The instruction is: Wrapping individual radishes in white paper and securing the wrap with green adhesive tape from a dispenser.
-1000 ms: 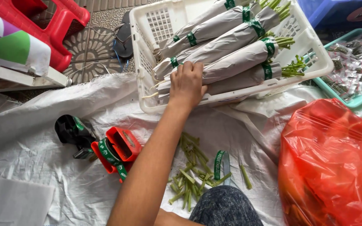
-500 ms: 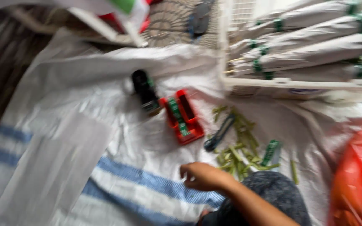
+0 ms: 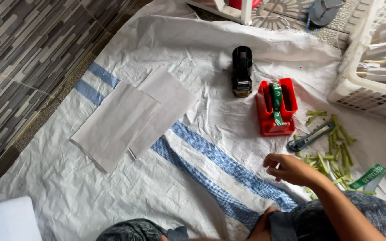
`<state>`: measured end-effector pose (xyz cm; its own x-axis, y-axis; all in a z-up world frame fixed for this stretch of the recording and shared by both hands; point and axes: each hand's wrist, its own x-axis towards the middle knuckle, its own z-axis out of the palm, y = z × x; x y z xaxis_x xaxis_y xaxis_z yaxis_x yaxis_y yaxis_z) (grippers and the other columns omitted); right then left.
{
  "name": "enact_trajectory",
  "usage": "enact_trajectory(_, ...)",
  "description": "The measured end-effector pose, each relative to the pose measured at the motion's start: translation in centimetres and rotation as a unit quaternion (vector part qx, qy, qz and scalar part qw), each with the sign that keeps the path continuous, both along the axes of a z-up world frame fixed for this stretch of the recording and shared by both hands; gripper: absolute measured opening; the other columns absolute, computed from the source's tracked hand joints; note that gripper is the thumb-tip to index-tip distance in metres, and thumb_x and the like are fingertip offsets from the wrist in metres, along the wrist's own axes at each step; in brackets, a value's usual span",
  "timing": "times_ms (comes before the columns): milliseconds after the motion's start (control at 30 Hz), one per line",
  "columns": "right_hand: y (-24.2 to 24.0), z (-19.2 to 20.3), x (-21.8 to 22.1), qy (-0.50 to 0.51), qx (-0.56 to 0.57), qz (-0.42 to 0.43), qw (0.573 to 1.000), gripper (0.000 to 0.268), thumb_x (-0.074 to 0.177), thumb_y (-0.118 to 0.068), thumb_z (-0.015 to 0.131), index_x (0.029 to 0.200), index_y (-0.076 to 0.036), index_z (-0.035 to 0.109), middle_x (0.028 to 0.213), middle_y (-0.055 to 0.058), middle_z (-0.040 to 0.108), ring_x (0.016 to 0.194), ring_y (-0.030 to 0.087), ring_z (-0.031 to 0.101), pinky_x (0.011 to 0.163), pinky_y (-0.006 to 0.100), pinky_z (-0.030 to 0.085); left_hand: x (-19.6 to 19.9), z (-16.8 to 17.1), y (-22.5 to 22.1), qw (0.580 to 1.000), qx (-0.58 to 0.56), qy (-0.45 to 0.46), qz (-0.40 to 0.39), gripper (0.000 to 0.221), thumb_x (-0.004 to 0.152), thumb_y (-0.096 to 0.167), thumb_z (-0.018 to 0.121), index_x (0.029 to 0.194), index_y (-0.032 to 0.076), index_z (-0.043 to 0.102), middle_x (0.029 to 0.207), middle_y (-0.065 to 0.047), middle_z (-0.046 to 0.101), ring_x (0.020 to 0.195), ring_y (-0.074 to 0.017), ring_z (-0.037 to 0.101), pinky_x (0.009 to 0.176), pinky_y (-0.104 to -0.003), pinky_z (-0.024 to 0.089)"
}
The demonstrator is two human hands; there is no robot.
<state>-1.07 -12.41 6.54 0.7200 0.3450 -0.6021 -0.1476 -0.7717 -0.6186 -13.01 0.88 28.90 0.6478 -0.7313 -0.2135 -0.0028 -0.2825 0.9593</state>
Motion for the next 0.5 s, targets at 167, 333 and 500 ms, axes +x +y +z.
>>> enact_trajectory(167,0.3,2.3,-0.3,-0.045,0.053,-0.096,0.993,0.015,0.087,-0.017,0.075,0.091,-0.003,0.078,0.077,0.006,0.082,0.060,0.017,0.080,0.056,0.030,0.064,1.6,-4.8,3.7,0.988,0.043,0.047,-0.142,0.046,0.106,0.044,0.032,0.113,0.016,0.069,0.103,0.000,0.073,0.117,-0.0205,0.068,0.106,-0.071,-0.026)
enact_trajectory(333,-0.9,4.7,-2.7,-0.151,0.091,-0.219,0.960,0.033,0.093,-0.030,0.071,0.075,-0.002,0.075,0.060,0.006,0.072,0.044,0.013,0.064,0.046,0.029,0.051,-2.1,-8.7,2.6,0.981,0.146,0.065,-0.110,0.024,0.099,0.036,0.060,0.101,0.015,0.071,0.080,-0.002,0.071,0.083,-0.0224,0.073,0.121,-0.060,-0.022)
enact_trajectory(500,-4.5,6.6,-8.4,-0.193,0.211,-0.352,0.891,0.020,0.100,-0.010,0.055,0.110,-0.005,0.070,0.058,0.005,0.066,0.043,0.013,0.059,0.043,0.028,0.047,-8.5,-20.1,1.2,0.950,-0.076,-0.270,0.137,0.010,0.074,0.011,0.082,0.071,0.013,0.072,0.048,-0.001,0.065,0.037,-0.0180,0.062,0.076,-0.046,0.038)
